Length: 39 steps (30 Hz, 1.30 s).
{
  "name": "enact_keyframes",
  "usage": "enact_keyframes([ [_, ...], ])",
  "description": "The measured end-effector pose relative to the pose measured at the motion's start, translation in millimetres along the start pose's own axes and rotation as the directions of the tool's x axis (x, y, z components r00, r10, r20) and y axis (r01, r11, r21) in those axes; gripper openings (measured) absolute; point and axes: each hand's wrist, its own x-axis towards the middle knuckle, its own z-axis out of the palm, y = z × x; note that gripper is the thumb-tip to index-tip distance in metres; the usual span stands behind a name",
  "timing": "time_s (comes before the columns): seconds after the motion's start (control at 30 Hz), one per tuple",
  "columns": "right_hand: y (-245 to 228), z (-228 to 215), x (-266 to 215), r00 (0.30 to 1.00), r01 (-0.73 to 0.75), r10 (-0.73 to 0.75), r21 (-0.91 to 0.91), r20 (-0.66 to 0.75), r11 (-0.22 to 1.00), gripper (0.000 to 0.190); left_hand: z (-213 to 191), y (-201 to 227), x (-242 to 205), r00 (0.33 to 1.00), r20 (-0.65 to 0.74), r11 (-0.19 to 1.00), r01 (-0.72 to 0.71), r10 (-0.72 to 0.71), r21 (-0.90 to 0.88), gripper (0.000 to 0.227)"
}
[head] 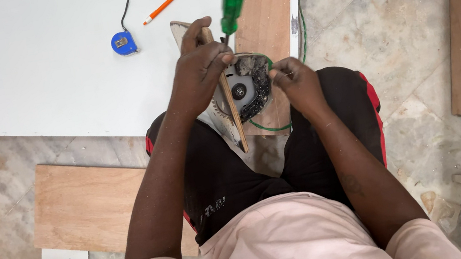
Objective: The person adjusts a circular saw mounted on a wooden base, using a screwdriver and pliers to tighten or loosen components on the saw's blade assembly. The person sits on the floor while performing the repair.
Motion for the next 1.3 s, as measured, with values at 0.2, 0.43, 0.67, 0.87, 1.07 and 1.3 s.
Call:
enact_keyframes([
  [0.2, -12, -11, 0, 0.984, 0.128, -0.132, -0.036, -0.119, 0.991, 0.019, 9, 0, 2, 0.999, -0.014, 0.996, -0.047, 0.048, 0.078, 0.033],
  [0.43, -45, 6, -25, 0.96, 0.237, -0.27, -0.301, -0.073, 0.924, 0.012, 11, -9, 1, 0.998, -0.025, 0.996, -0.062, 0.063, 0.058, 0.034],
  [0.67, -42, 15, -38, 0.966, 0.234, -0.256, -0.291, -0.04, 0.928, 0.02, 8, -7, 3, 0.998, 0.01, 0.991, -0.061, 0.06, 0.116, 0.035],
  [0.87, -34, 6, -13, 0.904, 0.363, -0.415, -0.328, -0.102, 0.872, 0.017, 2, 3, 7, 0.995, 0.042, 0.973, -0.099, 0.093, 0.207, 0.037],
  [1.07, -29, -9, -4, 0.974, 0.181, -0.197, -0.134, -0.116, 0.974, 0.021, 3, 6, 4, 0.998, 0.025, 0.992, -0.057, 0.055, 0.109, 0.034],
  [1.3, -71, -86, 34, 0.957, 0.16, -0.112, 0.162, -0.267, 0.974, 0.032, 10, 0, 1, 0.99, -0.011, 0.985, -0.135, 0.137, 0.104, 0.032],
])
